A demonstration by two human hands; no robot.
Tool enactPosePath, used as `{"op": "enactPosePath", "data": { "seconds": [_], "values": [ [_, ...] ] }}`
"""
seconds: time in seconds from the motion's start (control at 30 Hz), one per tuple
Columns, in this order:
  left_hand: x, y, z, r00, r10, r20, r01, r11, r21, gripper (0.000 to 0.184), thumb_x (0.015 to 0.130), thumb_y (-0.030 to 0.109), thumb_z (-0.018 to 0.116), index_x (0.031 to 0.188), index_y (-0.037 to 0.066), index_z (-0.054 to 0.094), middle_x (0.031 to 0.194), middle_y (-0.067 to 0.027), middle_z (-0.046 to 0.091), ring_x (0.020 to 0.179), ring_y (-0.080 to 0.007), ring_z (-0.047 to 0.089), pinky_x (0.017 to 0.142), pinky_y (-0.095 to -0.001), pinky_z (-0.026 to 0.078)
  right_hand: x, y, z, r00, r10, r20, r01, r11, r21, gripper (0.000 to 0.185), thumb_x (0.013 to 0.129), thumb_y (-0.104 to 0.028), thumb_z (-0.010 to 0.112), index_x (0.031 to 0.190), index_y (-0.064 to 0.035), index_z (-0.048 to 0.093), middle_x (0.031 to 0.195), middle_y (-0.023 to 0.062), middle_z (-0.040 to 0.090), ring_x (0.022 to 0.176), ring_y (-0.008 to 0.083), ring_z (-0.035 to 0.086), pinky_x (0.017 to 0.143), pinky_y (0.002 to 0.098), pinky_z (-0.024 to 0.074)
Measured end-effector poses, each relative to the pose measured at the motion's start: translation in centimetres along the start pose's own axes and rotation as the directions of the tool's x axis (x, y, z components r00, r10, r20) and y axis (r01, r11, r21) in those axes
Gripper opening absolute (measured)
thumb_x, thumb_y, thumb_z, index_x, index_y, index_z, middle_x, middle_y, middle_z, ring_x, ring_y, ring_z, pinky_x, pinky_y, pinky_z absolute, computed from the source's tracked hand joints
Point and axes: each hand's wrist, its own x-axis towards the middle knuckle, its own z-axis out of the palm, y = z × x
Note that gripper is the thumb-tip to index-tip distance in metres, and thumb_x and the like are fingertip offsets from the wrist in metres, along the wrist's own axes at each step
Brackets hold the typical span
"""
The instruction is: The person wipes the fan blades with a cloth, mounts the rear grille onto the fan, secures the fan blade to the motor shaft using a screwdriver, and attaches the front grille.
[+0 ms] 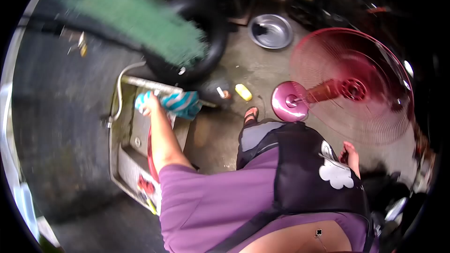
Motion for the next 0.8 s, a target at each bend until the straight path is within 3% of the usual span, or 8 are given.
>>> {"op": "enactPosePath", "data": {
  "seconds": [0.1, 0.17, 0.2, 0.3, 0.37, 0.47, 0.57, 0.8],
  "values": [
    [-5.1, 0.6, 6.1, 0.819, 0.561, 0.120, -0.573, 0.788, 0.225, 0.114, 0.078, 0.063, 0.068, 0.152, -0.003, 0.014, 0.153, -0.0333, 0.019, 0.142, -0.0472, 0.020, 0.116, -0.0517, 0.024, -2.8, -1.2, 1.1, 0.984, -0.143, -0.107, 0.154, 0.983, 0.098, 0.017, 0.093, -0.015, 0.055, 0.109, -0.0101, 0.061, 0.064, -0.0047, 0.047, 0.049, 0.0088, 0.043, 0.046, 0.0249, 0.0368],
    [-18.6, 2.1, 4.1, 0.498, 0.813, 0.303, -0.733, 0.581, -0.355, 0.082, 0.080, 0.034, 0.077, 0.143, -0.001, 0.037, 0.139, -0.0272, 0.042, 0.128, -0.0369, 0.041, 0.110, -0.0487, 0.034, -3.5, -2.5, 0.4, 0.911, -0.337, -0.237, 0.361, 0.930, 0.067, 0.011, 0.093, -0.011, 0.056, 0.101, -0.0096, 0.063, 0.063, -0.0061, 0.044, 0.050, 0.0069, 0.039, 0.047, 0.0236, 0.0318],
    [-24.3, 2.0, 3.5, 0.206, 0.742, 0.638, -0.468, 0.647, -0.601, 0.070, 0.085, 0.021, 0.072, 0.143, -0.001, 0.038, 0.134, -0.0202, 0.050, 0.121, -0.0278, 0.049, 0.105, -0.0383, 0.039, -3.5, -3.0, -0.9, 0.862, -0.407, -0.301, 0.456, 0.883, 0.113, 0.010, 0.093, -0.009, 0.055, 0.098, -0.0099, 0.063, 0.065, -0.0071, 0.044, 0.053, 0.0060, 0.039, 0.049, 0.0226, 0.0321],
    [-37.0, -1.2, 4.2, -0.294, 0.275, 0.915, -0.323, 0.873, -0.366, 0.070, 0.088, 0.026, 0.071, 0.146, 0.005, 0.037, 0.144, -0.0151, 0.044, 0.127, -0.0250, 0.047, 0.105, -0.0381, 0.039, -6.3, -6.5, -2.7, 0.606, -0.608, -0.513, 0.687, 0.725, -0.048, 0.013, 0.094, -0.012, 0.053, 0.102, -0.0103, 0.063, 0.073, -0.0079, 0.047, 0.062, 0.0040, 0.042, 0.058, 0.0210, 0.0355],
    [-43.4, -3.6, 5.2, -0.484, 0.066, 0.873, -0.426, 0.853, -0.301, 0.087, 0.087, 0.024, 0.073, 0.155, 0.021, 0.019, 0.155, -0.0169, 0.026, 0.141, -0.0278, 0.031, 0.112, -0.0412, 0.031, -8.8, -8.8, -2.6, 0.532, -0.638, -0.556, 0.704, 0.699, -0.128, 0.021, 0.098, -0.025, 0.056, 0.110, -0.0109, 0.064, 0.075, -0.0090, 0.045, 0.064, 0.0036, 0.041, 0.059, 0.0198, 0.0344],
    [-49.0, -8.1, 9.7, -0.713, 0.044, 0.700, -0.128, 0.973, -0.192, 0.086, 0.091, 0.008, 0.065, 0.156, 0.026, 0.013, 0.155, -0.0149, 0.027, 0.140, -0.0260, 0.033, 0.112, -0.0440, 0.032, -10.0, -10.0, -3.2, 0.388, -0.863, -0.325, 0.690, 0.505, -0.519, 0.039, 0.086, -0.027, 0.073, 0.119, -0.0100, 0.063, 0.080, -0.0038, 0.045, 0.072, 0.0081, 0.046, 0.064, 0.0244, 0.0403],
    [-51.7, -10.1, 12.1, -0.740, 0.116, 0.662, 0.115, 0.992, -0.045, 0.082, 0.093, 0.005, 0.061, 0.156, 0.028, 0.013, 0.151, -0.0144, 0.036, 0.137, -0.0278, 0.039, 0.110, -0.0454, 0.035, -9.2, -11.3, -2.4, 0.339, -0.919, -0.202, 0.411, 0.338, -0.846, 0.060, 0.074, -0.036, 0.082, 0.123, -0.0092, 0.060, 0.083, 0.0064, 0.052, 0.075, 0.0185, 0.053, 0.071, 0.0328, 0.0460],
    [-54.0, -7.3, 8.7, -0.652, 0.230, 0.722, 0.156, 0.973, -0.169, 0.052, 0.103, 0.033, 0.048, 0.150, 0.020, 0.031, 0.136, -0.0197, 0.051, 0.112, -0.0328, 0.061, 0.091, -0.0460, 0.052, -6.5, -12.0, -2.2, 0.307, -0.933, -0.186, 0.366, 0.296, -0.882, 0.029, 0.089, -0.037, 0.066, 0.097, -0.0096, 0.073, 0.083, 0.0109, 0.056, 0.081, 0.0286, 0.057, 0.076, 0.0397, 0.0478]
  ]
}}
